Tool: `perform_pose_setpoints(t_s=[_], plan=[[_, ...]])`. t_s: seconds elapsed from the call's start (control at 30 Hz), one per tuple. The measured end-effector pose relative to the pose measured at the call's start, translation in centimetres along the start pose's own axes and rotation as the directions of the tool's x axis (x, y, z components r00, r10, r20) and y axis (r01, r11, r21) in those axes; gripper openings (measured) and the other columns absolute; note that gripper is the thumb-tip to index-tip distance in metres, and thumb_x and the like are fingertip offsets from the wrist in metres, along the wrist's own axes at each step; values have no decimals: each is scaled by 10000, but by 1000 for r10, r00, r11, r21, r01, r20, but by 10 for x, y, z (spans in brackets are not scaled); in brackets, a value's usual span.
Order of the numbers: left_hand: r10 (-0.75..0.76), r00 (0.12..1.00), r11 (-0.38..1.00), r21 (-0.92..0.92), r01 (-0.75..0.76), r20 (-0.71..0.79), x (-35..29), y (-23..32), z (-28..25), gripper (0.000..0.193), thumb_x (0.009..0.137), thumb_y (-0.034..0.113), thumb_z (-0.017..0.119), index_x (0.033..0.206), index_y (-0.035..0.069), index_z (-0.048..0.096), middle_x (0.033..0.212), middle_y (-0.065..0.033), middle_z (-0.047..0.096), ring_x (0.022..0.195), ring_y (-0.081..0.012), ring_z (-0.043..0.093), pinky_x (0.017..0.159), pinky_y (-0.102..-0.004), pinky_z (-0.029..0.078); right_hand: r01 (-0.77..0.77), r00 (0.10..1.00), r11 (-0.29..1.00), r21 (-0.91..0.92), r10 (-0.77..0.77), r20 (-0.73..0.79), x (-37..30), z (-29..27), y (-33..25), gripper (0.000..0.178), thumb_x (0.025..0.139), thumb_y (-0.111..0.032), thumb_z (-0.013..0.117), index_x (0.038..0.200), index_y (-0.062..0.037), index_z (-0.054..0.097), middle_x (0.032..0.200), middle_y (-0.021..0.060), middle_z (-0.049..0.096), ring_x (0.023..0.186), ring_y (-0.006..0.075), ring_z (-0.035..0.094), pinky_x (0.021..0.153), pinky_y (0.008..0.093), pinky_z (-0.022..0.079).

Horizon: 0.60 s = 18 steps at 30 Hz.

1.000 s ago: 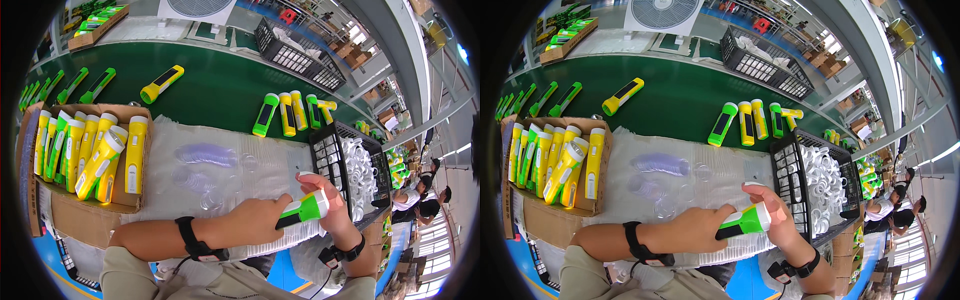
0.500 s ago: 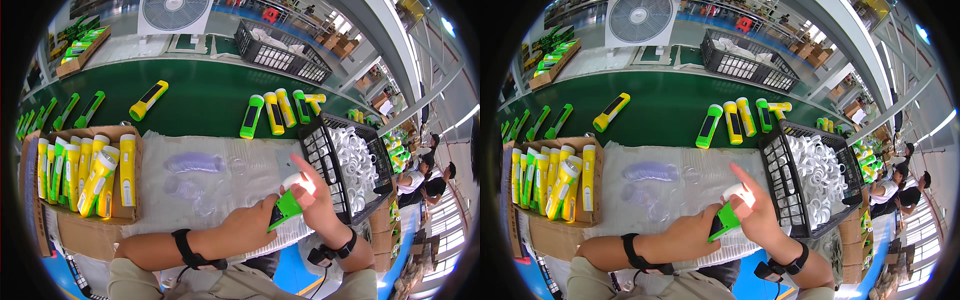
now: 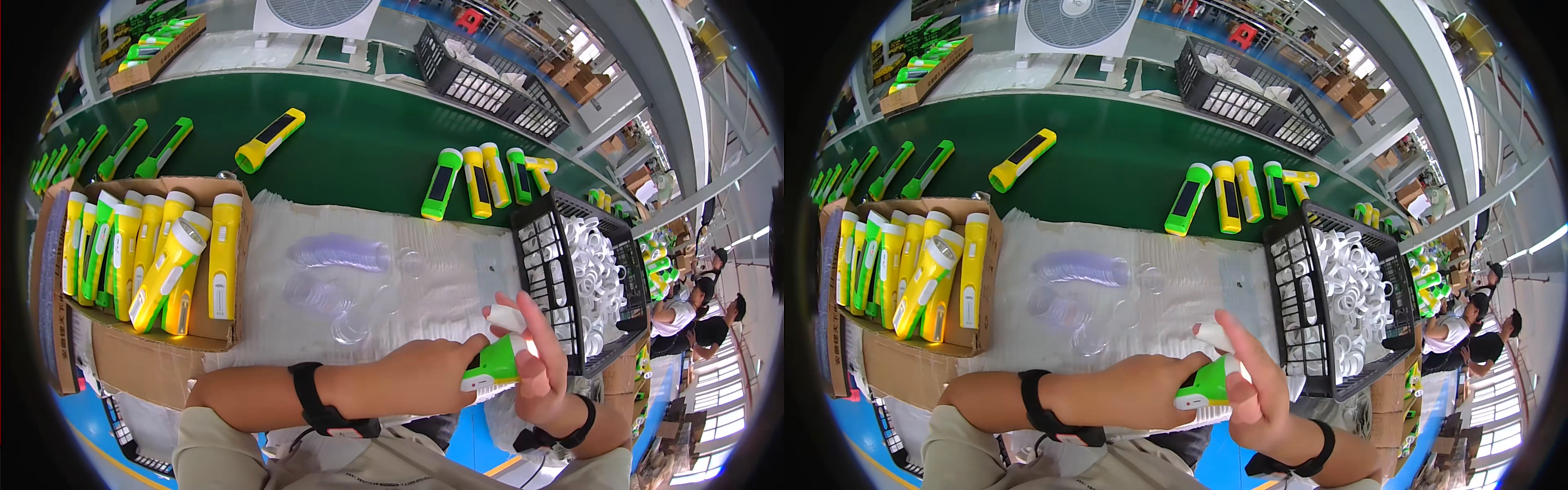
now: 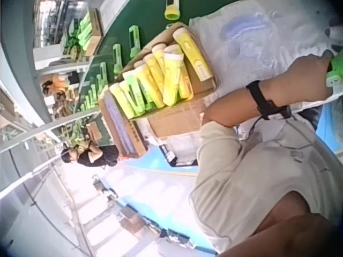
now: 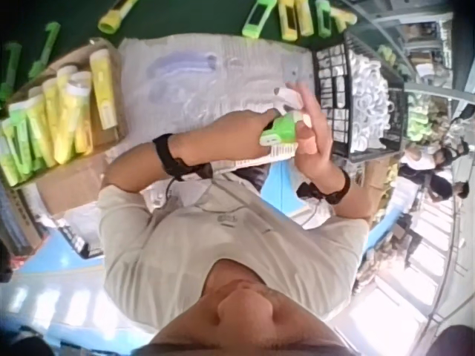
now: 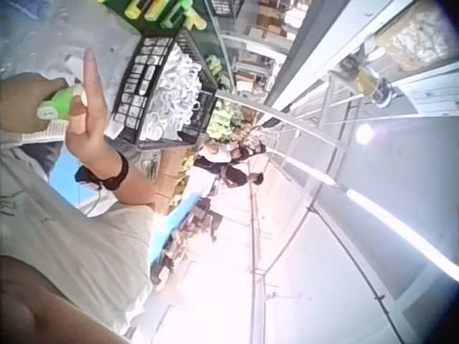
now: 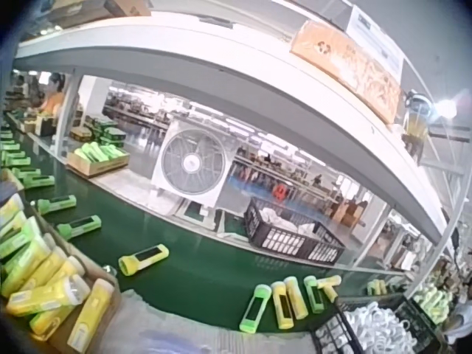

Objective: Assembling parts of solar-powered flashlights by attaching lens caps to the housings and organizing them in crates.

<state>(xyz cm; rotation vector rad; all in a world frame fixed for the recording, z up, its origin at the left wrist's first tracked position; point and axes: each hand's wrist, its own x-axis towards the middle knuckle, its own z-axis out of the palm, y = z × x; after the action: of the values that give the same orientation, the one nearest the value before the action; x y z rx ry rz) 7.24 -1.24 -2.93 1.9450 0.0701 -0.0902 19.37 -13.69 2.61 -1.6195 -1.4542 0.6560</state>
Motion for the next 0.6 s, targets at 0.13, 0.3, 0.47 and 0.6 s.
perform_pose_setpoints(t_s=[0.13,0.3,0.47,0.6], plan=[[99,963,984,172,-56,-251,4,-18,16,472,711,165,648,1086,-11,422,794,-208,609,727,-369,617,603,-431,494,-203,977,979,22,204,-61,5,2,22,687,945,-490,358,1416,-8,226,1309,179,461,1207,269,448,997,374,349],[219,921,943,311,-116,-322,7,-17,13,490,693,167,665,1089,-5,433,806,-212,612,723,-364,616,597,-423,496,-312,944,936,161,325,-61,10,-7,15,525,974,-371,355,1327,15,400,1247,183,492,1182,245,470,962,328,378],[467,884,807,-414,-421,11,-5,-23,36,516,644,140,663,1104,11,466,871,-179,609,707,-287,623,625,-390,493,367,884,926,-91,-316,343,15,-12,-23,376,923,-363,429,938,-36,614,887,182,657,882,331,645,751,424,525],[735,275,667,-735,-127,620,14,-16,46,579,800,282,702,1186,84,319,1008,-181,510,834,-230,540,693,-346,477,838,371,536,104,-699,612,10,-5,-67,179,824,-41,511,960,-58,626,953,113,606,983,274,614,808,420,550]])
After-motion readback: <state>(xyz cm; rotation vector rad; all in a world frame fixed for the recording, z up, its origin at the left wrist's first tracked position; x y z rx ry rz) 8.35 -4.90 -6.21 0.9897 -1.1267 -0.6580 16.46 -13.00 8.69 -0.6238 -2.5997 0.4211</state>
